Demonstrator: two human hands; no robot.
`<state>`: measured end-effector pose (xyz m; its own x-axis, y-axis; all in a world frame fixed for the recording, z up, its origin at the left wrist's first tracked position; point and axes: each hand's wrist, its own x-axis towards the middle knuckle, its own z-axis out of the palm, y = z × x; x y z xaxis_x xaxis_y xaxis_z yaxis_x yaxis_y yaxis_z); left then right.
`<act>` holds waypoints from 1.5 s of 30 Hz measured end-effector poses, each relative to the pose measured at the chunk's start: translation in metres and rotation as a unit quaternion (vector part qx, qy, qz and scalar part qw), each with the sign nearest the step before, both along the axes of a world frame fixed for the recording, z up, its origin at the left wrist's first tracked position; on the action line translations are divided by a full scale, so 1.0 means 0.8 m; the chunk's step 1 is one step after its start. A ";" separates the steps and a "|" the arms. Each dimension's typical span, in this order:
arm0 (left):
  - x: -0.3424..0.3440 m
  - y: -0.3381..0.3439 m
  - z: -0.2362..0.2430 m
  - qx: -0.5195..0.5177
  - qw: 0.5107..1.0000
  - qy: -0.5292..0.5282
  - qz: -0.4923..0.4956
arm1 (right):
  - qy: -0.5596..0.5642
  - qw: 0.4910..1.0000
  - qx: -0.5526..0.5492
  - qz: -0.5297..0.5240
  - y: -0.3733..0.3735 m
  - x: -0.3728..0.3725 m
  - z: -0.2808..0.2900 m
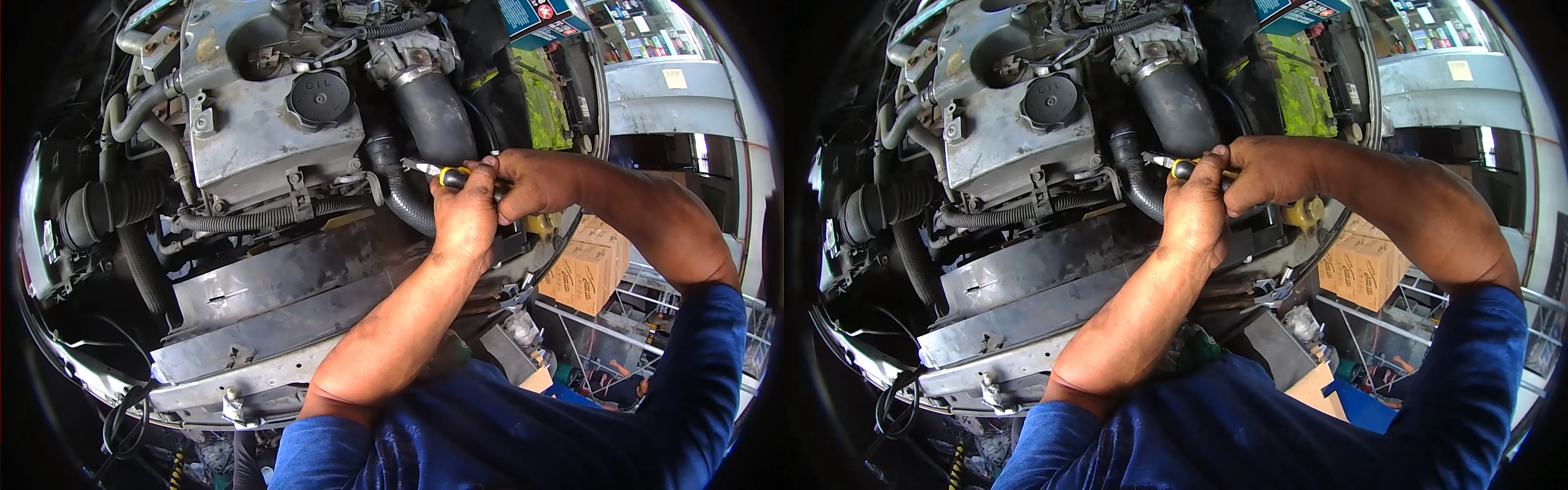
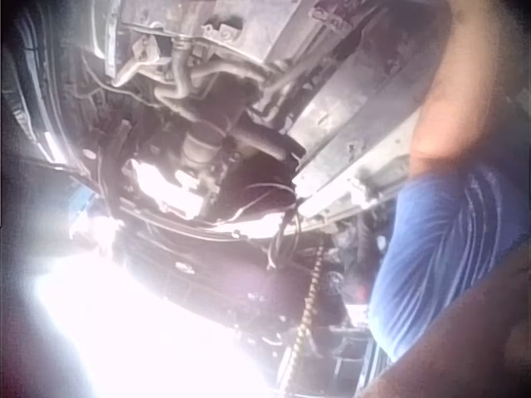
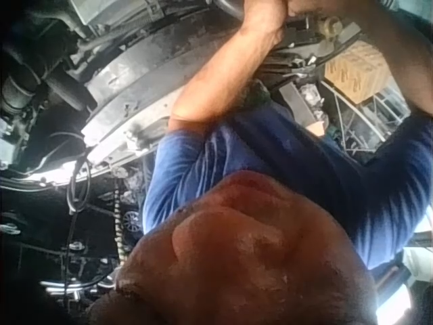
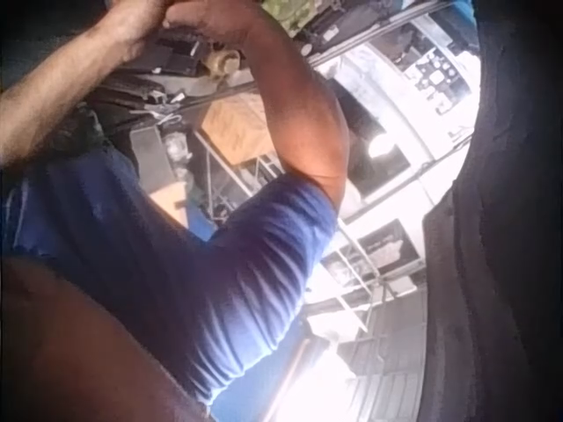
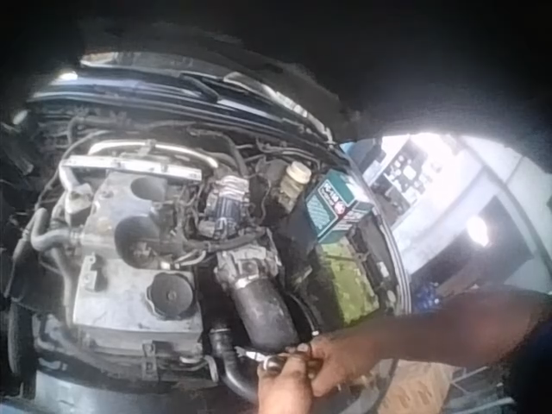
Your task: Repairing a car engine by adjusting hoses and using pliers to secure clamps.
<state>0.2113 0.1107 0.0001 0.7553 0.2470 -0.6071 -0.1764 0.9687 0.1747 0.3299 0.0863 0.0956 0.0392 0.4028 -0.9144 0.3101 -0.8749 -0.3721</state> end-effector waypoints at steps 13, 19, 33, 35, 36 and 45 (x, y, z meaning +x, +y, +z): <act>-0.006 -0.002 0.003 0.003 1.000 -0.001 -0.006 | -0.040 0.998 0.023 0.038 -0.012 -0.003 -0.008; -0.008 -0.002 0.002 -0.002 1.000 0.008 0.004 | -0.019 0.998 0.062 0.002 -0.014 -0.011 -0.009; -0.013 0.012 -0.001 -0.029 0.997 0.024 -0.062 | 0.053 0.995 -0.006 -0.082 -0.019 -0.005 -0.018; -0.014 0.010 0.001 -0.016 0.996 0.034 -0.078 | 0.066 0.993 0.025 -0.093 -0.036 -0.001 -0.030; -0.015 0.011 0.003 -0.003 0.995 0.045 -0.092 | 0.093 0.982 0.045 -0.157 -0.047 0.000 -0.038; -0.020 0.018 0.003 -0.037 0.992 -0.034 -0.118 | 0.135 0.964 0.013 -0.227 -0.057 0.014 -0.041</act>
